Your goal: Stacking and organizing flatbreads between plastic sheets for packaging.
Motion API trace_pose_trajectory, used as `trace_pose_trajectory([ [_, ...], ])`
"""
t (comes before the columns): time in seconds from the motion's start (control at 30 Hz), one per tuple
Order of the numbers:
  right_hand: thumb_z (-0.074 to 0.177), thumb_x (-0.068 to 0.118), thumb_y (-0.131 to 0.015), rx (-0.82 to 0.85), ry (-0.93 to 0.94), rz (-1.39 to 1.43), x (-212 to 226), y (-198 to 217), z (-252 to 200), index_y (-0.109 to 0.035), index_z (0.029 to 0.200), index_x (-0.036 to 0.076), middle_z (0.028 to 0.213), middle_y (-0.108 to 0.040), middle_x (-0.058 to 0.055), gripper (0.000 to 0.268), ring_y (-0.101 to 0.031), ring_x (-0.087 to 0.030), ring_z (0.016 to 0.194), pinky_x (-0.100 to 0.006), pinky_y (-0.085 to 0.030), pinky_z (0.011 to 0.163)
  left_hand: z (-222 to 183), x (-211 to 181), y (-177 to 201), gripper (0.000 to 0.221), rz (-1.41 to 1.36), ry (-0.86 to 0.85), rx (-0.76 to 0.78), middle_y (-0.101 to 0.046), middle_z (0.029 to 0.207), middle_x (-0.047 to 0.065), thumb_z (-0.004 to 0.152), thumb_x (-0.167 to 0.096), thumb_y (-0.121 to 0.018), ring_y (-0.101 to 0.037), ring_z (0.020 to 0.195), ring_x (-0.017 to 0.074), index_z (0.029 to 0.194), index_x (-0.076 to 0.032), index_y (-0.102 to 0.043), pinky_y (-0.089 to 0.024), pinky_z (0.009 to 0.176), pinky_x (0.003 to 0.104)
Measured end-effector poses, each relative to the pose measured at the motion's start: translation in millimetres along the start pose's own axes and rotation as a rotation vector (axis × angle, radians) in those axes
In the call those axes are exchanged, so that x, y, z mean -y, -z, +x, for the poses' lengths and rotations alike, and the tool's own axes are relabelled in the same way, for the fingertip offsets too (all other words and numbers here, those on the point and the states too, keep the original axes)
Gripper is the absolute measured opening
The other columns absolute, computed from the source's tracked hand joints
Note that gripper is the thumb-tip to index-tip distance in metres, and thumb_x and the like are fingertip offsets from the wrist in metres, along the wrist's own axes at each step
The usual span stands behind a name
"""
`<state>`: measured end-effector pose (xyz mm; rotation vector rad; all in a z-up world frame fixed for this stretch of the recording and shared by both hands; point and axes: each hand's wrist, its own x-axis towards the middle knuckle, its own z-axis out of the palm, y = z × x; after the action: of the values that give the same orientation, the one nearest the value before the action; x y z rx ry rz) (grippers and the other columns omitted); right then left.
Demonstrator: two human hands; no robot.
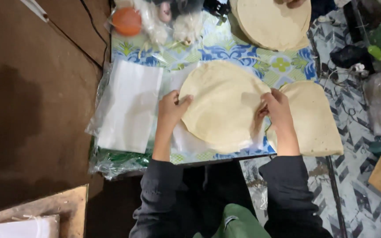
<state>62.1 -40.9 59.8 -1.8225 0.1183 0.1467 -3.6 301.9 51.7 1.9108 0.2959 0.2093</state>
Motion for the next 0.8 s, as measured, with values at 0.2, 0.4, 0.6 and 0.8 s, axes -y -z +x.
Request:
trace_pose_trajectory([
  [0.2,0.093,0.019,-0.068,-0.091,0.005,-0.01,-4,-1,-1,-0.063,0.099,0.002,0.067,-0.06,0.0,0.019,-0.051,-0.009,0.048,-0.027,-0.038,0.041,-14,-11,-12,0.023,0.121,-0.164,-0.217,-0.072,0.079,0.015,0.095,-0.024,-0.074,-0.068,0.066,0.0272,0.1,-0.002,-0.067,-0.052,0.06,0.038],
  [0.4,0.089,0.023,-0.078,-0.035,0.024,-0.145,7,10,-26,-0.064,0.112,-0.007,0.067,-0.059,-0.003,0.04,-0.049,-0.009,0.049,-0.026,-0.037,0.043,-39,-41,5,0.037,0.113,-0.031,-0.143,-0.073,0.078,0.013,0.086,-0.027,-0.079,-0.074,0.067,0.0305,0.103,-0.001,-0.058,-0.056,0.06,0.043],
  [0.6,0.079,0.021,-0.084,0.034,0.014,-0.23,25,10,-48,-0.059,0.127,-0.007,0.075,-0.064,-0.007,0.061,-0.056,-0.013,0.06,-0.029,-0.043,0.054,-63,-49,21,0.055,0.077,0.066,0.043,-0.072,0.071,0.011,0.075,-0.031,-0.083,-0.075,0.064,0.0311,0.109,-0.001,-0.052,-0.056,0.061,0.043],
  [0.8,0.077,0.018,-0.082,-0.115,0.451,-0.635,56,-11,-72,-0.05,0.144,-0.006,0.118,-0.061,-0.024,0.078,-0.057,-0.038,0.106,-0.045,-0.048,0.091,-81,-47,58,0.046,0.383,0.132,-0.121,-0.076,0.091,0.009,0.085,-0.037,-0.075,-0.071,0.091,0.0309,0.118,-0.007,-0.061,-0.053,0.079,0.046],
])
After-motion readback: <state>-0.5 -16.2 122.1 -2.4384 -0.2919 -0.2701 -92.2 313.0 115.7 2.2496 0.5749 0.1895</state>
